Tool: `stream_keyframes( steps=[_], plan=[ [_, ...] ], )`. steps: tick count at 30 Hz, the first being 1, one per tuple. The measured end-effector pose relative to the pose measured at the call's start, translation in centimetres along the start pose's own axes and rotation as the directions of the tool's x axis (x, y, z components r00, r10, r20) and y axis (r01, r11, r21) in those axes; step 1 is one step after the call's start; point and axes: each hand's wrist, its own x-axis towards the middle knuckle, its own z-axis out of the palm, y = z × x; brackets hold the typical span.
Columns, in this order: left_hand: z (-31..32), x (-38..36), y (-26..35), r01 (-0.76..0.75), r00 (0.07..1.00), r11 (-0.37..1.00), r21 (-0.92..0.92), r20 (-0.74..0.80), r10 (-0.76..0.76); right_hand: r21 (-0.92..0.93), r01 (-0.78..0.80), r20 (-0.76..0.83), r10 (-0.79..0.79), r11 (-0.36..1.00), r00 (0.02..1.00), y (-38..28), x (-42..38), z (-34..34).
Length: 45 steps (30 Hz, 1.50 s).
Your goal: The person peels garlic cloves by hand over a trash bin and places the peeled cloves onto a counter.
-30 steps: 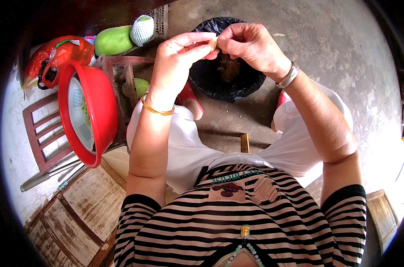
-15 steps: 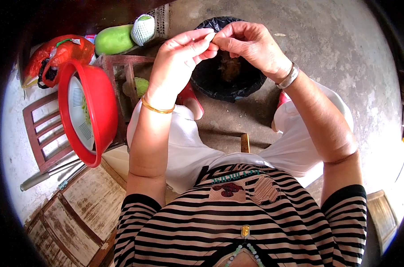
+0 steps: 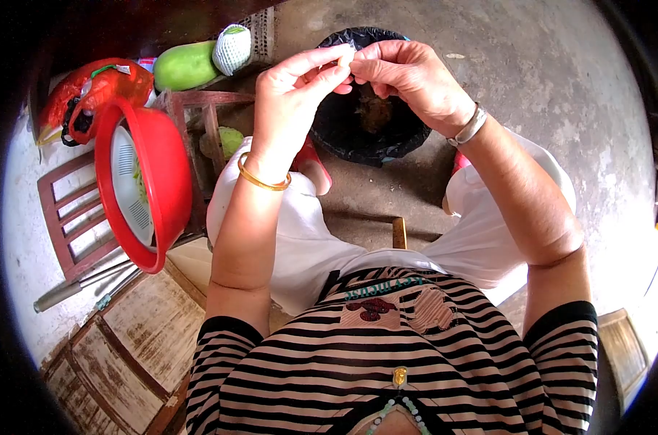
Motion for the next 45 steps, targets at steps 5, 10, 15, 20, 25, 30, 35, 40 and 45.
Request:
stream_keyframes(
  steps=[5,10,15,20,25,30,35,40,45],
  plan=[
    [0.6,0.1,-0.6,-0.106,0.994,0.993,0.052,-0.026,0.108,0.08,0.008,0.003,-0.008,0.997,1.0,0.5,0.1,-0.3],
    [0.5,0.2,-0.2,0.02,1.0,0.992,-0.122,0.0,-0.02,0.089,0.035,-0.012,-0.034,0.995,0.999,0.4,0.1,-0.1],
    [-0.1,0.4,0.0,0.161,0.987,0.94,-0.3,0.021,-0.162,0.016,0.053,-0.054,-0.052,0.998,0.997,-0.2,0.0,-0.1],
    [-0.6,0.3,0.2,0.163,0.987,0.953,-0.255,0.036,-0.159,-0.211,0.242,-0.098,-0.267,0.947,0.959,0.6,0.4,0.1],
    [-0.2,0.3,0.2,0.176,0.984,0.958,-0.228,-0.001,-0.181,-0.38,0.303,-0.073,-0.355,0.874,0.932,1.1,0.4,0.2],
    [-0.4,0.3,0.1,0.175,0.984,0.974,-0.142,0.016,-0.175,-0.483,0.33,-0.047,-0.4,0.811,0.915,1.0,0.3,0.3],
    [-0.5,0.3,0.2,0.21,0.977,0.968,-0.141,0.06,-0.203,-0.443,0.35,-0.012,-0.395,0.826,0.919,1.0,0.3,-0.1],
    [-0.1,0.0,0.3,0.236,0.972,0.951,-0.199,0.063,-0.228,-0.428,0.355,-0.029,-0.405,0.831,0.914,1.1,0.0,0.1],
    [0.1,-0.2,0.0,0.252,0.967,0.948,-0.195,0.087,-0.239,-0.444,0.292,-0.066,-0.356,0.847,0.932,0.9,-0.6,0.4]
  ],
)
